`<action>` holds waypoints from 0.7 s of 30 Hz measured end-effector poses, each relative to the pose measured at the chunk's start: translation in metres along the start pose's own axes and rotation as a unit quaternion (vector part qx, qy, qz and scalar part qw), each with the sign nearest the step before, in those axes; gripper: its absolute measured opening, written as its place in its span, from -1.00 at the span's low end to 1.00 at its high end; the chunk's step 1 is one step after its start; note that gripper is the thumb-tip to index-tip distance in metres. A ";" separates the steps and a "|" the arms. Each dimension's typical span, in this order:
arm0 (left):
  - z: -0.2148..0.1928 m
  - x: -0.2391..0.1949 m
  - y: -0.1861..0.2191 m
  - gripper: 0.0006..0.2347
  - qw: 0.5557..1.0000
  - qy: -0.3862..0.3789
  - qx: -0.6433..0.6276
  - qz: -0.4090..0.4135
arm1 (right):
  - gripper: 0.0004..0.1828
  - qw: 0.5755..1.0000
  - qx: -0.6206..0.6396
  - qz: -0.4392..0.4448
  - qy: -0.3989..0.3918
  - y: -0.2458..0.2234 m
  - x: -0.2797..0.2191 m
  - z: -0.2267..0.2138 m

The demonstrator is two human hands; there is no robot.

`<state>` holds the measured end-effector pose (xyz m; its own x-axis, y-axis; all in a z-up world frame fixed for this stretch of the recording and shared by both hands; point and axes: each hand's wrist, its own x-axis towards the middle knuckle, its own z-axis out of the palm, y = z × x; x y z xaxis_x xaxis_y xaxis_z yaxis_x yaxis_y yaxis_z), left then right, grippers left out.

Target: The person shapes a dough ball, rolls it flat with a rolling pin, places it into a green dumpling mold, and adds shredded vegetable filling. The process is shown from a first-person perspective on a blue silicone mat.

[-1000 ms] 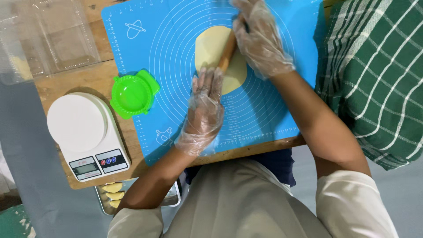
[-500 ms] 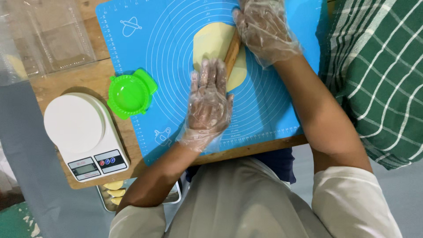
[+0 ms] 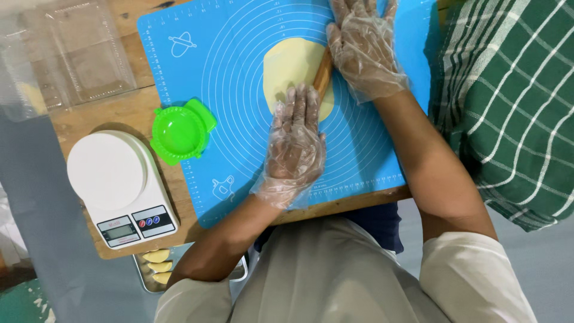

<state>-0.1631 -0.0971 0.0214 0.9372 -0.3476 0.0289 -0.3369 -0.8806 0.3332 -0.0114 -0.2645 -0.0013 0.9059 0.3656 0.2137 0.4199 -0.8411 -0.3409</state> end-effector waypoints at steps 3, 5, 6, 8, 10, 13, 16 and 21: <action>0.004 0.001 0.006 -0.33 1.000 -0.003 0.007 -0.011 | -0.48 1.000 0.010 0.009 -0.002 0.003 -0.004 0.001; 0.005 0.001 0.010 -0.31 1.000 -0.010 -0.003 -0.010 | -0.48 1.000 0.010 0.006 0.008 0.005 -0.008 -0.001; 0.004 0.001 0.011 -0.31 1.000 -0.014 -0.010 -0.005 | -0.47 1.000 0.007 0.002 0.013 0.006 -0.009 -0.002; 0.002 0.001 0.014 -0.29 1.000 -0.017 -0.022 0.004 | -0.47 1.000 0.012 -0.004 0.026 0.006 -0.012 -0.004; -0.001 0.000 0.017 -0.28 0.999 -0.015 -0.028 0.010 | -0.46 0.999 0.029 -0.009 0.043 0.003 -0.015 -0.008; -0.006 -0.001 0.021 -0.27 0.998 -0.029 -0.044 0.023 | -0.54 0.997 0.061 0.037 0.031 -0.001 -0.016 -0.011; -0.009 -0.002 0.024 -0.27 0.997 -0.050 -0.040 0.037 | -0.55 0.996 0.040 0.081 0.020 -0.006 -0.018 -0.008; -0.004 -0.006 0.018 -0.34 0.990 -0.051 -0.056 0.121 | -0.58 0.983 0.126 0.109 0.077 -0.004 -0.028 0.004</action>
<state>-0.1743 -0.1100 0.0313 0.8150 -0.5788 0.0274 -0.5322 -0.7289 0.4307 -0.0386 -0.2698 -0.0096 0.9649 0.1060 0.2401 0.2343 -0.7602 -0.6060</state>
